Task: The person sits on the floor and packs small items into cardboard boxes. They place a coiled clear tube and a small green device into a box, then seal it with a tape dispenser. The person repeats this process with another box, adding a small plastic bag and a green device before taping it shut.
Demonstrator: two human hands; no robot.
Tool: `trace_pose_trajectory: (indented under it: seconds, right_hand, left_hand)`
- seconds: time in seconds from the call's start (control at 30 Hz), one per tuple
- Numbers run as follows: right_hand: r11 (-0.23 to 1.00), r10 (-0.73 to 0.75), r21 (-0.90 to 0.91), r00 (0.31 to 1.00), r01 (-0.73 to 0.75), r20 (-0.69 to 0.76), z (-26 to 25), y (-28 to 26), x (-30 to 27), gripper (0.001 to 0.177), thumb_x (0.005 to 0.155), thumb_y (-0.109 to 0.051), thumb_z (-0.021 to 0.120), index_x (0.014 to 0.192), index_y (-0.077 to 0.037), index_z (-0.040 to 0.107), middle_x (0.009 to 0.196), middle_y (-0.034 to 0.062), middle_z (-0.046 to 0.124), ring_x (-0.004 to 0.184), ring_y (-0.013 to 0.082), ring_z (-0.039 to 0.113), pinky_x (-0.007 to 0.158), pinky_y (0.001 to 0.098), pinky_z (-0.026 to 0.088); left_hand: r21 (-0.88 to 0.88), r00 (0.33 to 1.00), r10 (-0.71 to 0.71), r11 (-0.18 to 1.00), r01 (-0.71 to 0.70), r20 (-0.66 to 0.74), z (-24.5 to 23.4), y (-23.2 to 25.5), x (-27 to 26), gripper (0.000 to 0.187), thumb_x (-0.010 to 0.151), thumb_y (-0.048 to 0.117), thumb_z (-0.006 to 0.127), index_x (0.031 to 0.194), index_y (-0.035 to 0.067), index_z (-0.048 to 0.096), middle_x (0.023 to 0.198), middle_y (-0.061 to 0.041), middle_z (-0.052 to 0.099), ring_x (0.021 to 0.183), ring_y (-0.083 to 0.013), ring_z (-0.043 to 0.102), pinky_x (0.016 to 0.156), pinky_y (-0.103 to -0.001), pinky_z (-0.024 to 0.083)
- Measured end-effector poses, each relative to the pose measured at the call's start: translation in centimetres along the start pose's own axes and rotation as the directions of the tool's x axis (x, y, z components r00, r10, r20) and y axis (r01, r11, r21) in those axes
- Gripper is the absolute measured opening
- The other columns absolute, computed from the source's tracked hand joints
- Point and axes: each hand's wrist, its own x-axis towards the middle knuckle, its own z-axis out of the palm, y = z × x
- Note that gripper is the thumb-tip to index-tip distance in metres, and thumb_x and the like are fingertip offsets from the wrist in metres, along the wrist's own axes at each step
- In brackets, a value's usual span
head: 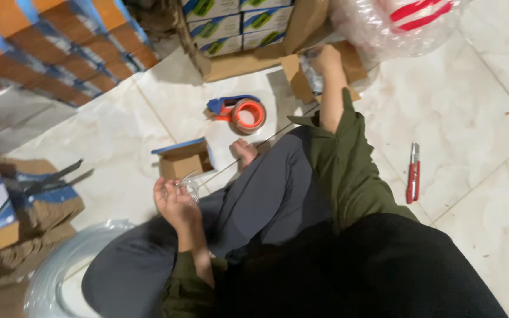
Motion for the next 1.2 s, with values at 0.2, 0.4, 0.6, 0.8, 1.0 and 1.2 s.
trace_pose_trajectory:
  seconds: [0.2, 0.4, 0.6, 0.8, 1.0, 1.2]
  right_hand:
    - [0.968, 0.223, -0.119, 0.975, -0.221, 0.01, -1.9, -3.2, -4.8, 0.03, 0.075, -0.011, 0.068, 0.105, -0.008, 0.069, 0.126, 0.0286, 0.047, 0.11, 0.0452, 0.053, 0.084, 0.0606, 0.049]
    - [0.898, 0.161, -0.419, 0.987, -0.138, 0.021, 1.8, 0.0, -1.6, 0.028, 0.086, -0.001, 0.058, 0.113, 0.006, 0.06, 0.114, 0.0245, 0.057, 0.108, 0.0382, 0.054, 0.091, 0.0522, 0.047]
    - [0.954, 0.035, -0.294, 0.996, -0.056, -0.078, -2.4, -6.7, -5.3, 0.024, 0.072, -0.009, 0.076, 0.093, 0.002, 0.069, 0.09, 0.0214, 0.068, 0.089, 0.0391, 0.066, 0.072, 0.0474, 0.054]
    - [0.854, -0.514, 0.245, 0.815, 0.459, 0.267, -10.2, -23.0, -20.9, 0.031, 0.086, -0.002, 0.048, 0.113, 0.003, 0.062, 0.109, 0.0372, 0.058, 0.107, 0.054, 0.052, 0.093, 0.0582, 0.039]
    - [0.491, -0.871, 0.511, 0.382, 0.705, 0.309, 0.6, -27.2, -33.5, 0.025, 0.097, -0.021, 0.04, 0.117, -0.011, 0.053, 0.096, 0.0159, 0.048, 0.091, 0.0446, 0.055, 0.075, 0.0475, 0.049]
    - [0.404, -0.915, 0.522, 0.32, 0.752, 0.247, 8.0, -27.3, -36.1, 0.073, 0.072, -0.041, 0.075, 0.124, -0.008, 0.035, 0.119, 0.0206, 0.032, 0.114, 0.0494, 0.042, 0.095, 0.0505, 0.042]
  left_hand:
    - [0.025, 0.999, -0.038, 0.999, 0.037, 0.032, 0.3, -0.3, 0.3, 0.018, 0.098, 0.018, 0.052, 0.116, 0.014, 0.048, 0.094, 0.0, 0.054, 0.087, -0.0097, 0.056, 0.069, -0.011, 0.046]
    - [0.008, 0.998, -0.066, 0.998, 0.066, 0.0, 1.5, -0.1, 0.3, 0.015, 0.097, 0.019, 0.054, 0.112, 0.016, 0.051, 0.092, 0.0, 0.054, 0.086, -0.0109, 0.056, 0.064, -0.011, 0.049]
    - [-0.053, 0.997, -0.069, 0.996, 0.067, -0.043, 0.9, -0.3, 1.0, 0.019, 0.094, 0.017, 0.057, 0.111, 0.014, 0.051, 0.088, -0.001, 0.056, 0.078, -0.0111, 0.057, 0.057, -0.012, 0.047]
    - [0.063, 0.998, 0.044, 0.997, -0.041, -0.046, 1.3, -0.6, 1.8, 0.021, 0.093, 0.025, 0.055, 0.11, 0.013, 0.053, 0.088, -0.001, 0.053, 0.08, -0.0096, 0.055, 0.064, -0.015, 0.043]
    - [0.282, 0.979, 0.174, 0.949, -0.138, -0.103, 6.2, 2.2, -0.7, 0.025, 0.099, 0.026, 0.04, 0.094, 0.01, 0.059, 0.074, 0.0, 0.052, 0.069, -0.0079, 0.049, 0.065, -0.018, 0.039]
    - [-0.242, 0.989, 0.043, 0.97, -0.008, 0.141, 1.2, -1.0, 3.5, 0.038, 0.092, 0.059, 0.038, 0.107, 0.025, 0.046, 0.083, 0.009, 0.046, 0.079, -0.0051, 0.048, 0.076, -0.021, 0.04]
